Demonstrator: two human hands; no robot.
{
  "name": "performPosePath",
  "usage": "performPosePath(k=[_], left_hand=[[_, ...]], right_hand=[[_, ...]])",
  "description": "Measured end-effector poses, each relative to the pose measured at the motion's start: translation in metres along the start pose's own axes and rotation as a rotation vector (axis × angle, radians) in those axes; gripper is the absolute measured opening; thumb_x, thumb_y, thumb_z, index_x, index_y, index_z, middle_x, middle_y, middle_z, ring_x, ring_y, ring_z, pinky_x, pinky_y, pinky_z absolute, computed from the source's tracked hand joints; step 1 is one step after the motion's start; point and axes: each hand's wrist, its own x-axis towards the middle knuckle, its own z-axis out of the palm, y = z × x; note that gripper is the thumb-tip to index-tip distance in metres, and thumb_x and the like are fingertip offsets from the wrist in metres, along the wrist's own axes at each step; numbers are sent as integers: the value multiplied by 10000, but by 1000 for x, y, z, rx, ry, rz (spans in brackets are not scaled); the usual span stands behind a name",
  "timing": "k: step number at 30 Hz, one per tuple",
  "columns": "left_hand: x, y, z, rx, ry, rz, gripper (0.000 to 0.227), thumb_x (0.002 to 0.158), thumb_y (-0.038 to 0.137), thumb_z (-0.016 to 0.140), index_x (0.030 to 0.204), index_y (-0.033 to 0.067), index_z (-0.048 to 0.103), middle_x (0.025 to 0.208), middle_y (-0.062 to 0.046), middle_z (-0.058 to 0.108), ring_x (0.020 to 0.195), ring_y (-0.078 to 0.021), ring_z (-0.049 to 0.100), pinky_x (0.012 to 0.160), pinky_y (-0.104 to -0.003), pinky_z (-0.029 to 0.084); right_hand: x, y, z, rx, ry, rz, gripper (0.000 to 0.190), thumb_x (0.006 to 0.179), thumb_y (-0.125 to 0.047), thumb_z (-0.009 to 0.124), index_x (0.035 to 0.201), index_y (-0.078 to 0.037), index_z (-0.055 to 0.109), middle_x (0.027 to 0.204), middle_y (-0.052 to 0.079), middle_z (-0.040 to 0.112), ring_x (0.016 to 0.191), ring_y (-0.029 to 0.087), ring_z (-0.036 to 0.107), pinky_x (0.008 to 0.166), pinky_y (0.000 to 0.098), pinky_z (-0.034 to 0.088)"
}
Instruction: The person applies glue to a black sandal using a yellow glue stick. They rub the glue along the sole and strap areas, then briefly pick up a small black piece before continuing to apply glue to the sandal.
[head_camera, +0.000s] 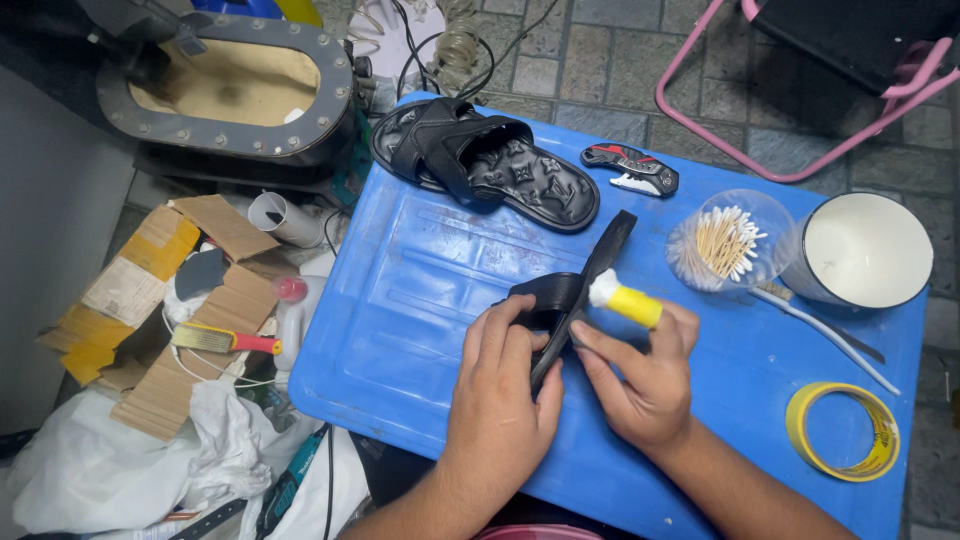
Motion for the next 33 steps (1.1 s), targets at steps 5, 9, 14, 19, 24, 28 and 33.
performPosePath(k=[5, 9, 14, 19, 24, 28, 33], left_hand=[[0, -3, 0, -3, -13, -10, 270, 823, 31, 727, 1041, -46, 589, 1341, -253, 542, 1255, -445, 536, 1032, -481, 469], [3, -6, -7, -69, -22, -14, 261, 812, 52, 752, 1023, -21, 618, 1331, -214, 574, 1231, -419, 568, 1016, -460, 478], [16, -28, -36, -261, -140, -20, 245, 808, 102, 788, 1019, 26, 687, 1352, -128, 630, 1208, -326, 648, 997, -388, 523], [19, -36, -52, -237, -206, 40, 254, 831, 128, 785, 1053, 42, 697, 1325, -87, 664, 1232, -299, 657, 1014, -375, 530], [21, -27, -51, -120, -242, 85, 381, 827, 126, 755, 1197, 97, 665, 1382, -101, 617, 1290, -332, 600, 1052, -409, 501], [25, -22, -52, -32, -288, 212, 578, 825, 90, 699, 1389, 201, 637, 1449, -152, 543, 1340, -364, 547, 1121, -440, 462], [31, -15, -41, 143, -326, 299, 590, 816, 115, 702, 1390, 239, 636, 1483, -194, 498, 1353, -414, 492, 1094, -488, 426]], right_hand=[[-4, 6, 0, -10, -20, 12, 265, 828, -83, 807, 1084, -150, 787, 1311, 200, 600, 1205, 353, 479, 1066, 445, 352], [-8, 6, 1, 147, -30, 65, 262, 852, -47, 778, 1109, -98, 762, 1284, 184, 571, 1168, 313, 554, 1035, 401, 442], [-14, 11, -2, 357, -95, 148, 214, 926, 14, 706, 1138, -7, 724, 1262, 163, 568, 1101, 254, 675, 966, 326, 540], [-20, 18, -7, 276, -15, -4, 207, 907, 7, 714, 1113, -10, 721, 1287, 197, 564, 1122, 287, 637, 982, 347, 523], [-17, 26, -19, 54, 75, -10, 216, 847, 3, 769, 1063, -4, 759, 1216, 218, 627, 973, 279, 590, 780, 317, 430], [-11, 32, -24, 14, 126, -14, 214, 843, 30, 745, 1056, 12, 741, 1209, 235, 597, 1048, 343, 600, 902, 405, 494], [-10, 36, -25, 112, 105, 15, 194, 952, 53, 731, 1142, 13, 726, 1302, 188, 541, 1075, 271, 677, 945, 333, 544]])
